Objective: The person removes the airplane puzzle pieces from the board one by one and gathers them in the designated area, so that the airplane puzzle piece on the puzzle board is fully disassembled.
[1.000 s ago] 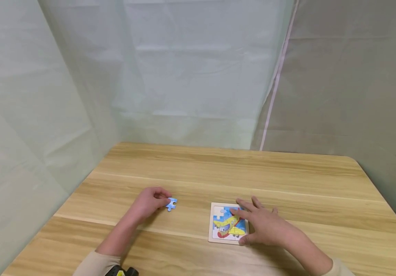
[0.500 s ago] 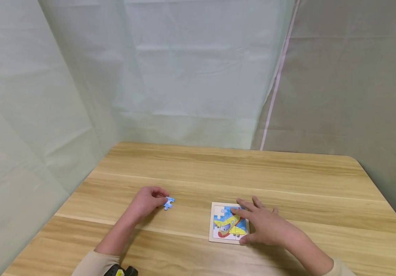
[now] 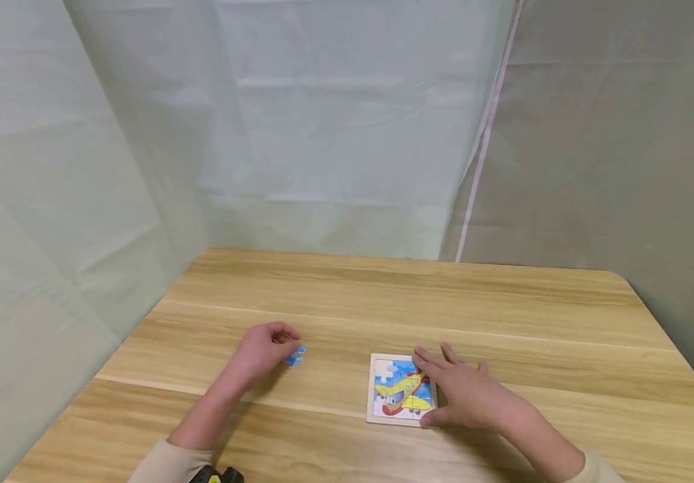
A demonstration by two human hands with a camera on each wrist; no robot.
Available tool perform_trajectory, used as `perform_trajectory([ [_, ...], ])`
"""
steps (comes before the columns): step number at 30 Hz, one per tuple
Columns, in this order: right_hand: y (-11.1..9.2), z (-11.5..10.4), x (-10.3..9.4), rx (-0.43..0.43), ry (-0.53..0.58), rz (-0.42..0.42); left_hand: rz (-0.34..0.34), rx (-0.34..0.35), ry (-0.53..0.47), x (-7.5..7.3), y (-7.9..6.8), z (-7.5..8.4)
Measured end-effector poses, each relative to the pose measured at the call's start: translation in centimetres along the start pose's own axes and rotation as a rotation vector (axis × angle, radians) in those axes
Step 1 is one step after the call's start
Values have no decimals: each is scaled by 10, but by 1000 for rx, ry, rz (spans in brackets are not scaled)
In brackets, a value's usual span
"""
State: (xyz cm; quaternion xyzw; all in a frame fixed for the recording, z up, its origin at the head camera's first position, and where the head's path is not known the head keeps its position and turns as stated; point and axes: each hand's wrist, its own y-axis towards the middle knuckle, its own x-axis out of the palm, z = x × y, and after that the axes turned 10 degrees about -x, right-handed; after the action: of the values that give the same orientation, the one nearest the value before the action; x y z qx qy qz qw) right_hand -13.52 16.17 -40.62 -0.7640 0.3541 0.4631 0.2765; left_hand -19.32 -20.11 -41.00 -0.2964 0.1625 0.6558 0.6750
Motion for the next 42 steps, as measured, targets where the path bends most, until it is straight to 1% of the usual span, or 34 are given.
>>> perform_trajectory([
  [2, 0, 0, 0, 2, -2, -4, -30, 14, -13, 4, -2, 6],
  [7, -1, -1, 0, -5, -18, -7, -146, 32, -48, 19, -6, 19],
  [10, -1, -1, 1, -9, -17, -7, -180, 56, -32, 28, -6, 26],
  [13, 0, -1, 2, -6, -20, -12, -186, 89, -11, 37, -5, 31],
  [17, 1, -1, 2, -5, -30, -18, -200, 123, -8, 47, -2, 38],
  [28, 1, -2, 2, -4, -27, -18, -258, 134, -8, 71, -5, 57],
  [34, 2, -2, 1, -3, -33, -17, -263, 138, 34, 83, -3, 64],
  [42, 2, -4, 0, 7, -32, -26, -276, 159, 43, 98, -6, 70],
])
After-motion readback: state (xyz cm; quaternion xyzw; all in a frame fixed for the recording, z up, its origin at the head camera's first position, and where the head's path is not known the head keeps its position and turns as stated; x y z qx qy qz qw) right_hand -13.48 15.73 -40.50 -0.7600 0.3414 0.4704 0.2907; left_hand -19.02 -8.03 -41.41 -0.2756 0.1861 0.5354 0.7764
